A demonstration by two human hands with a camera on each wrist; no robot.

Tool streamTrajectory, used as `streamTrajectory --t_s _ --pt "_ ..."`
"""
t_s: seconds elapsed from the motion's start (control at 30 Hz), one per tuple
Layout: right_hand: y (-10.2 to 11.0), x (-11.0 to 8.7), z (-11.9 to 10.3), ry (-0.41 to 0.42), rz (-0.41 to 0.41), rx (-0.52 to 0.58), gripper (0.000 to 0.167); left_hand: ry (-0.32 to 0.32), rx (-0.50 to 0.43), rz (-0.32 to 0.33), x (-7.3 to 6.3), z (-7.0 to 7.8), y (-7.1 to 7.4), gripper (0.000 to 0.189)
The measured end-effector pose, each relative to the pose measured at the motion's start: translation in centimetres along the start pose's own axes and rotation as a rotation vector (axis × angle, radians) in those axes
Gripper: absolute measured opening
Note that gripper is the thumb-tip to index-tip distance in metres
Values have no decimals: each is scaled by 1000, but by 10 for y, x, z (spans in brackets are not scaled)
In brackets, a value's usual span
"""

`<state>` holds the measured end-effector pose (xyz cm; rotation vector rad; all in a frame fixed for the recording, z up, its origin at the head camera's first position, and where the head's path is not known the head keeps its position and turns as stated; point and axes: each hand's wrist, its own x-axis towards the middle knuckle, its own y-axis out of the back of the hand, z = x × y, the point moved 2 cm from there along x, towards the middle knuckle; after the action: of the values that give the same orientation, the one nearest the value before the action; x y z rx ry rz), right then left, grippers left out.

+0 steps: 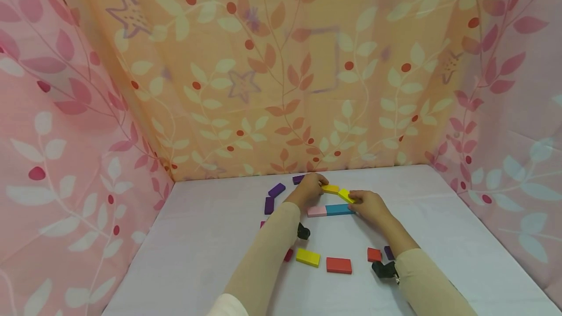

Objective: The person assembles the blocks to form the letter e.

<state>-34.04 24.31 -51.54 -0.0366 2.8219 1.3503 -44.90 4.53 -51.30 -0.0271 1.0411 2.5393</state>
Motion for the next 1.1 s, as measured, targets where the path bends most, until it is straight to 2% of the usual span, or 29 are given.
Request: streamTrajectory --t_s 0.33,0.43,0.57,0.7,0.83,0.97,1.1 --pt "-1 1 1 -4 -5 4 47 3 -36 6 -13 0 8 35" --pt "-2 0 0 -6 -5 11 47 -36 -19 10 -17 2 16 35" --pt "-2 -1 1 -7 1 20 47 -93 31 47 -15 2 29 35" --pt "-2 -1 3 -10 0 21 48 -137 76 88 -12 -5 45 37" --pt "-2 -2 3 -17 -1 22 49 -177 108 134 -11 -18 58 36" --pt "-2 -2 3 -19 2 36 48 -176 128 163 -10 -33 68 36" --pt "-2 -2 2 -9 6 34 48 -156 125 190 -12 -40 78 39"
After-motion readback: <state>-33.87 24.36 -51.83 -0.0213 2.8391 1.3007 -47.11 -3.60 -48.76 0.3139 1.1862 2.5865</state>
